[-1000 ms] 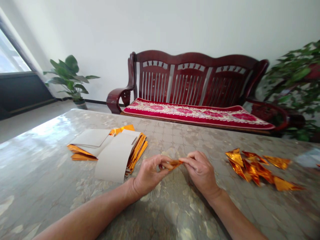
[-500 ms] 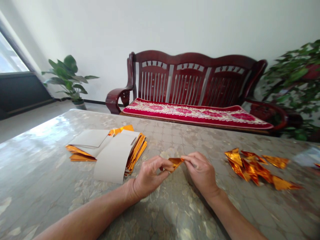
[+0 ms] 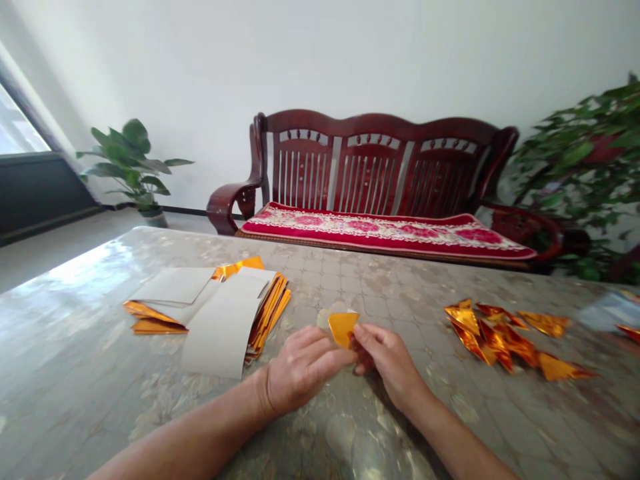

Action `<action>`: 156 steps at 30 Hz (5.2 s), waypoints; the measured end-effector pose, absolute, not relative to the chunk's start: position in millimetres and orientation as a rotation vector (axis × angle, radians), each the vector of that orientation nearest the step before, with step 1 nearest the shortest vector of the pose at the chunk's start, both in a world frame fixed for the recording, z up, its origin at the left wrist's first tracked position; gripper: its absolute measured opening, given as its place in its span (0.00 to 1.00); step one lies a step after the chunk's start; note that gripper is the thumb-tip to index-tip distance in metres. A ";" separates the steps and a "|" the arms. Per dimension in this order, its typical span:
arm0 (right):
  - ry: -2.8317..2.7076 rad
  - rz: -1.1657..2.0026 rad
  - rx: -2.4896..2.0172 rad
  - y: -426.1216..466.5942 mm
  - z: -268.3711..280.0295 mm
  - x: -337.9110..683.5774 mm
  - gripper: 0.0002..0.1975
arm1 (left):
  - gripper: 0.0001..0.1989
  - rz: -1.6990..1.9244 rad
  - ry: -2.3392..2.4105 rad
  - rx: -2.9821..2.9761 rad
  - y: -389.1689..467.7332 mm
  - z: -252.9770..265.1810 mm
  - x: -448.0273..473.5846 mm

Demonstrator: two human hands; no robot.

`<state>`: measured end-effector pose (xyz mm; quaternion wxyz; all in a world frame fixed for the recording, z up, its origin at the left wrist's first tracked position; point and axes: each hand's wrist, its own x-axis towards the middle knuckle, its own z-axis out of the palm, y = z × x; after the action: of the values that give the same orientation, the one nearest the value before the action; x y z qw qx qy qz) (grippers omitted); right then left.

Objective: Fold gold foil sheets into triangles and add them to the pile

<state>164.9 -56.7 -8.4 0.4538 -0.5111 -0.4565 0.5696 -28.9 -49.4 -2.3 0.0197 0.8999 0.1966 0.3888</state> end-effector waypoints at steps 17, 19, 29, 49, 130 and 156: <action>-1.440 1.241 -1.234 -52.3 -9.0 167.9 0.18 | 0.15 1.212 1.055 1.320 -35.4 -10.8 -8.6; -1.463 1.267 -1.207 -52.5 -8.2 166.1 0.20 | 0.21 1.069 0.949 1.136 -30.3 -12.0 -6.6; -1.496 1.206 -1.256 -50.7 -13.6 165.1 0.21 | 0.24 0.908 0.783 0.943 -33.6 -16.7 -3.0; -1.995 0.466 -1.263 -54.8 -13.7 174.8 0.10 | 0.09 1.068 1.046 1.446 -33.0 -8.0 -8.7; -1.589 0.628 -1.181 -35.5 -13.0 193.7 0.05 | 0.14 1.155 1.037 1.294 -19.8 -25.9 -13.5; -1.933 0.683 -1.071 -30.5 -20.3 211.4 0.08 | 0.09 0.876 0.816 2.087 -18.1 -16.0 -37.1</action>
<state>211.4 -30.5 -20.3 0.4024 -0.4239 -0.7651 0.2702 -37.1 -18.1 -16.0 0.3595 0.8095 0.3164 0.3397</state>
